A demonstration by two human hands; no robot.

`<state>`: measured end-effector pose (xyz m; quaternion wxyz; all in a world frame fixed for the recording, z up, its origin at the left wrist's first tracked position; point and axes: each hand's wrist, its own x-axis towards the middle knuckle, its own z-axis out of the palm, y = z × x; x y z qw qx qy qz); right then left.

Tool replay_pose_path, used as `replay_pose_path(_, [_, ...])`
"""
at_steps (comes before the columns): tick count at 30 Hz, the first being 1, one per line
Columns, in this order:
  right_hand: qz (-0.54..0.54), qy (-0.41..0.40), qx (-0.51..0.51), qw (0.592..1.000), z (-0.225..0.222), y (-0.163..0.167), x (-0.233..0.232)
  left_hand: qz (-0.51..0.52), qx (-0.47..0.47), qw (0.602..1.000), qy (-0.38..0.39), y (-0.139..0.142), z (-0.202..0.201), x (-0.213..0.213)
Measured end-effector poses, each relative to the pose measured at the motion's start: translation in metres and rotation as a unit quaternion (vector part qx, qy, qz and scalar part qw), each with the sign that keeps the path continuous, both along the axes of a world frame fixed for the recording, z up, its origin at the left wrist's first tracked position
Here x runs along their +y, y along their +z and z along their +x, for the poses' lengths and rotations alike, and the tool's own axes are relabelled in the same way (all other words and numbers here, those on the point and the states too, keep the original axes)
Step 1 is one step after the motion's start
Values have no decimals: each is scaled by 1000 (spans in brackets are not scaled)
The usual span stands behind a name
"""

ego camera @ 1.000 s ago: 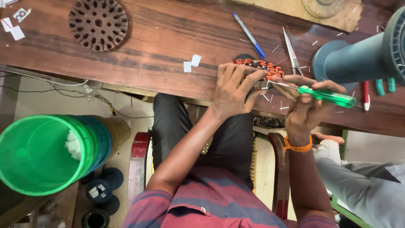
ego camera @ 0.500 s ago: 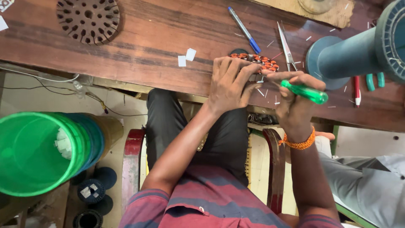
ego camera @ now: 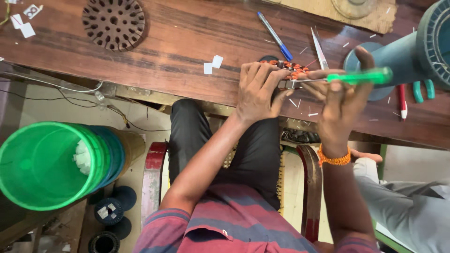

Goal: The person sits at a workbench and cuts small white paper insulation pieces with scissors, then inserts them into the slots of a motor armature held on the bench. They press the pieces into place by hand and use a green-handled screwdriver to work on the armature assembly.

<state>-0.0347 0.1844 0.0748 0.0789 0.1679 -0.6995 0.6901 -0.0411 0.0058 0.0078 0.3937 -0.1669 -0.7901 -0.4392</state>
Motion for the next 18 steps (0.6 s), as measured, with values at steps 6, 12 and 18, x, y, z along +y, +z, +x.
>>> replay_pose_path(6, [-114, -46, 12, 992, 18, -9, 32, 0, -10, 1000, 1, -1, -5, 4])
replay_pose_path(12, [-152, -72, 42, 985, 28, -17, 65, 9, -20, 999, -43, 0, 7, 1])
replay_pose_path(18, [-184, -77, -3, 980, 44, -30, 68, 5, -15, 998, -65, 1, 13, 2])
